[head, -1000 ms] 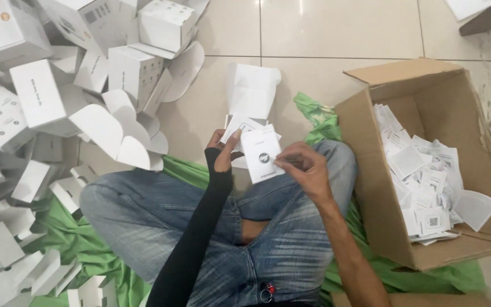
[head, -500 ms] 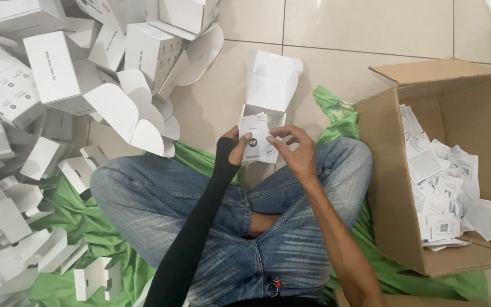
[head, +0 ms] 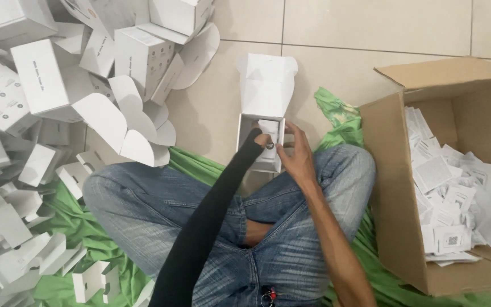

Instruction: Packing small cards into individual product boxes.

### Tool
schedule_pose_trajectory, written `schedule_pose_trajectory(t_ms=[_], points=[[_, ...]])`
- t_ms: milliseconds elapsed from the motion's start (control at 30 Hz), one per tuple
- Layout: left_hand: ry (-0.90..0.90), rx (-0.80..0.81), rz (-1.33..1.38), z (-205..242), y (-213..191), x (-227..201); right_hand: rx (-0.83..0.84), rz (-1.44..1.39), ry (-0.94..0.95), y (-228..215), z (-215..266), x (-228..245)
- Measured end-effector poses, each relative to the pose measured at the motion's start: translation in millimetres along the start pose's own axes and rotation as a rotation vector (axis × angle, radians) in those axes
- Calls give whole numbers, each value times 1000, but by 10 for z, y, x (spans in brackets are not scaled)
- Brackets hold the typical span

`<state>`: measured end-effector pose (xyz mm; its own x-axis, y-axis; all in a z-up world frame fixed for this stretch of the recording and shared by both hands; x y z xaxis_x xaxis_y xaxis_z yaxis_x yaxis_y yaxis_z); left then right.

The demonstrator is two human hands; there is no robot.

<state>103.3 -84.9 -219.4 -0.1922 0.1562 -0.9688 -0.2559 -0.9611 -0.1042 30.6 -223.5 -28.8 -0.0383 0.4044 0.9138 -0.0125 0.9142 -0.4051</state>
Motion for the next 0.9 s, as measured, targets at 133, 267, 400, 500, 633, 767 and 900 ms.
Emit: schedule_pose_trajectory(t_ms=[133,267,400,500,633,767,900], points=[[-25,-254,36,379,23,-179,35,74,39,-66,-45,262],[-60,-323,321,709,-72,-700,45,175,111,-66,44,466],[-62,-308,505,513,74,-257,-18,340,-260,11,126,720],[-360,-257,548,791,10,-954,247,292,-116,242,86,488],[-48,-259,483,1332,-427,-1346,294,347,-245,585,18,1029],[283,-510,146,2333,-1648,-1949,340,100,-505,1265,-33,1945],[364,-875,-167,3353,-2905,-2002,523,-10,-760,2318,82,2697]])
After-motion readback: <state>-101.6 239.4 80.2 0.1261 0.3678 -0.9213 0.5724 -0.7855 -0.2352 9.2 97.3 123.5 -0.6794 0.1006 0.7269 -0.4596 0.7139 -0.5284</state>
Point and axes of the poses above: each hand's wrist, its own z-axis away from the middle knuckle, its own y-axis out of the palm, x = y × z, the point moved 3 cm from there along -z, towards the middle knuckle, and after that the axes turned 5 degrees about -z, right-handed, at the moved point
